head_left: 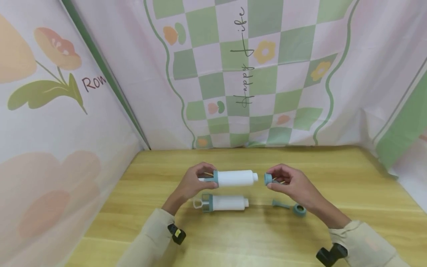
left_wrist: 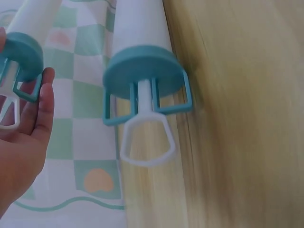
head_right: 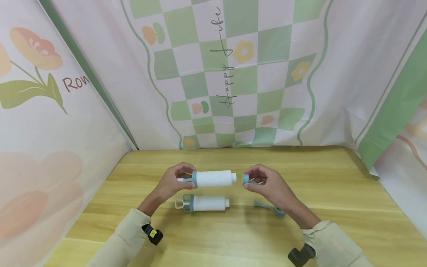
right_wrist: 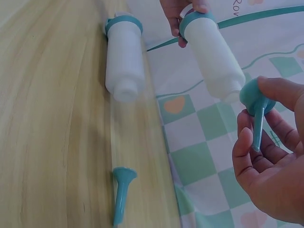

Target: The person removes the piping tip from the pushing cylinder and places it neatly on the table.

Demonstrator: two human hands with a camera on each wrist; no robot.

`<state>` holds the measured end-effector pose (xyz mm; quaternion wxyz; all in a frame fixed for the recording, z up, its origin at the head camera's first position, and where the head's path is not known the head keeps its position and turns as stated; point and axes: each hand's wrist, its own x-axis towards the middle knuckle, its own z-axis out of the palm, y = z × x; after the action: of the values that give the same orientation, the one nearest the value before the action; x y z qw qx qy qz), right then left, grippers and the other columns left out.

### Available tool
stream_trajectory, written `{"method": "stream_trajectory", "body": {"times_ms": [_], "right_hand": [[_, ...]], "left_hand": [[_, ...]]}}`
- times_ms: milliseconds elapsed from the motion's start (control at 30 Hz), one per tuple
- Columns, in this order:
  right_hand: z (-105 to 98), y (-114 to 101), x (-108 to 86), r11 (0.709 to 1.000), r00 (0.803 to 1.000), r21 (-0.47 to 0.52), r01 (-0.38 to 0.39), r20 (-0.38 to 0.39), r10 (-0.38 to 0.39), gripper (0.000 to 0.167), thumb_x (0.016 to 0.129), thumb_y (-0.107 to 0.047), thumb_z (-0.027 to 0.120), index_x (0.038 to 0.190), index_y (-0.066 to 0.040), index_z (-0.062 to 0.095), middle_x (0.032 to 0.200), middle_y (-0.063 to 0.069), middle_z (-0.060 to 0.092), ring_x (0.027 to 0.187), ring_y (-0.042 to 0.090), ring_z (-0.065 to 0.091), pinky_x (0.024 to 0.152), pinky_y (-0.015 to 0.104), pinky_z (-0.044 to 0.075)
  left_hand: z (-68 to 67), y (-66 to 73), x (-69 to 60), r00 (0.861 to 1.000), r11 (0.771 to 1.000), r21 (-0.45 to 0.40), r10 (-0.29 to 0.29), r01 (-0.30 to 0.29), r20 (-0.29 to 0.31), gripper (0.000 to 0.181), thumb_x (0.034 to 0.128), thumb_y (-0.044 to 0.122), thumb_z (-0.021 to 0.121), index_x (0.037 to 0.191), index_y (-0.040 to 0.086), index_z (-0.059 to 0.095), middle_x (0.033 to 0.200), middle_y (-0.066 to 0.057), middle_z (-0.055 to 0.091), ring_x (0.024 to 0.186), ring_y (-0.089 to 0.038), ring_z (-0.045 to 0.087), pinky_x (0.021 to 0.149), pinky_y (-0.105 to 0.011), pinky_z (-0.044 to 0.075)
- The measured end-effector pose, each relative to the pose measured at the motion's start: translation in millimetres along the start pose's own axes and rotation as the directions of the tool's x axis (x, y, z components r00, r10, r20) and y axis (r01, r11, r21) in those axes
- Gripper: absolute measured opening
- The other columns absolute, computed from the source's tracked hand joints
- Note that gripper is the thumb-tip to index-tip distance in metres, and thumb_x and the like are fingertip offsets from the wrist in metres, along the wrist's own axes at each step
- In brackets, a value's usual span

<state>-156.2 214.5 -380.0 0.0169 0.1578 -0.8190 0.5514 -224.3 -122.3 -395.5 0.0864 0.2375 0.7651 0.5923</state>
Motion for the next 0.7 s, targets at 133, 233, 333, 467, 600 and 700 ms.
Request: {"method": "stream_trajectory", "body": {"times_ms": [133,233,333,467,600,700], "right_hand": [[-2,2,2.1,1.0,1.0,-0.01,0.01,-0.001,-0.01,0.033,0.093,-0.016,0.073,0.119,0.0,0.062,0.105,0.012,0.064,0.091,0.022,0.063,0.075,0.029,0.055],[-4,4,4.0,1.0,1.0,-0.011,0.011,-0.003,-0.011,0.033,0.093,-0.016,0.073,0.119,0.0,0.061,0.104,0.012,0.064,0.09,0.021,0.063,0.075,0.029,0.055],[-7,5,6.3,1.0,1.0,-0.007,0.002,-0.003,-0.002,0.034,0.093,-0.015,0.073,0.12,0.001,0.061,0.105,0.012,0.065,0.091,0.021,0.063,0.076,0.029,0.055],[-11,7,8.6,1.0,1.0,-0.017,-0.018,0.005,0.018,0.037,0.094,-0.018,0.072,0.122,0.001,0.059,0.107,0.012,0.065,0.094,0.022,0.063,0.076,0.029,0.056],[-15,9,11.5,0.999,0.999,-0.019,-0.03,0.014,0.03,0.037,0.094,-0.019,0.072,0.123,0.001,0.059,0.108,0.012,0.065,0.094,0.023,0.063,0.074,0.032,0.056],[-17,11,14.0,0.999,0.999,-0.017,-0.031,0.015,0.031,0.036,0.094,-0.019,0.072,0.122,0.0,0.06,0.108,0.012,0.066,0.093,0.023,0.064,0.073,0.034,0.056]], "left_hand": [[-3.2,-4.6,7.9,1.0,1.0,0.017,0.013,-0.013,0.001,0.043,0.0802,0.006,0.084,0.118,0.006,0.065,0.111,-0.009,0.068,0.103,-0.027,0.065,0.088,-0.039,0.054],[-5.5,-7.9,13.1,1.0,0.999,0.031,0.017,-0.017,0.008,0.044,0.0801,0.007,0.084,0.119,0.005,0.064,0.111,-0.009,0.068,0.103,-0.027,0.065,0.09,-0.039,0.053],[-7.9,-10.7,17.1,1.0,0.999,0.047,0.009,-0.01,0.012,0.045,0.0805,0.008,0.084,0.12,0.006,0.064,0.111,-0.009,0.068,0.103,-0.027,0.065,0.09,-0.039,0.053],[-10.7,-15.2,22.0,1.0,0.998,0.062,-0.006,0.005,0.022,0.045,0.0812,0.009,0.084,0.121,0.007,0.063,0.111,-0.008,0.068,0.104,-0.025,0.065,0.09,-0.038,0.053],[-13.7,-20.4,29.1,0.999,0.999,0.046,-0.011,0.009,0.04,0.045,0.0805,0.004,0.083,0.121,0.006,0.062,0.111,-0.009,0.068,0.105,-0.025,0.064,0.09,-0.038,0.053],[-16.0,-23.9,34.3,0.999,0.999,0.043,-0.002,0.0,0.052,0.046,0.0799,0.001,0.082,0.121,0.005,0.062,0.111,-0.01,0.067,0.107,-0.026,0.063,0.091,-0.039,0.053]]}}
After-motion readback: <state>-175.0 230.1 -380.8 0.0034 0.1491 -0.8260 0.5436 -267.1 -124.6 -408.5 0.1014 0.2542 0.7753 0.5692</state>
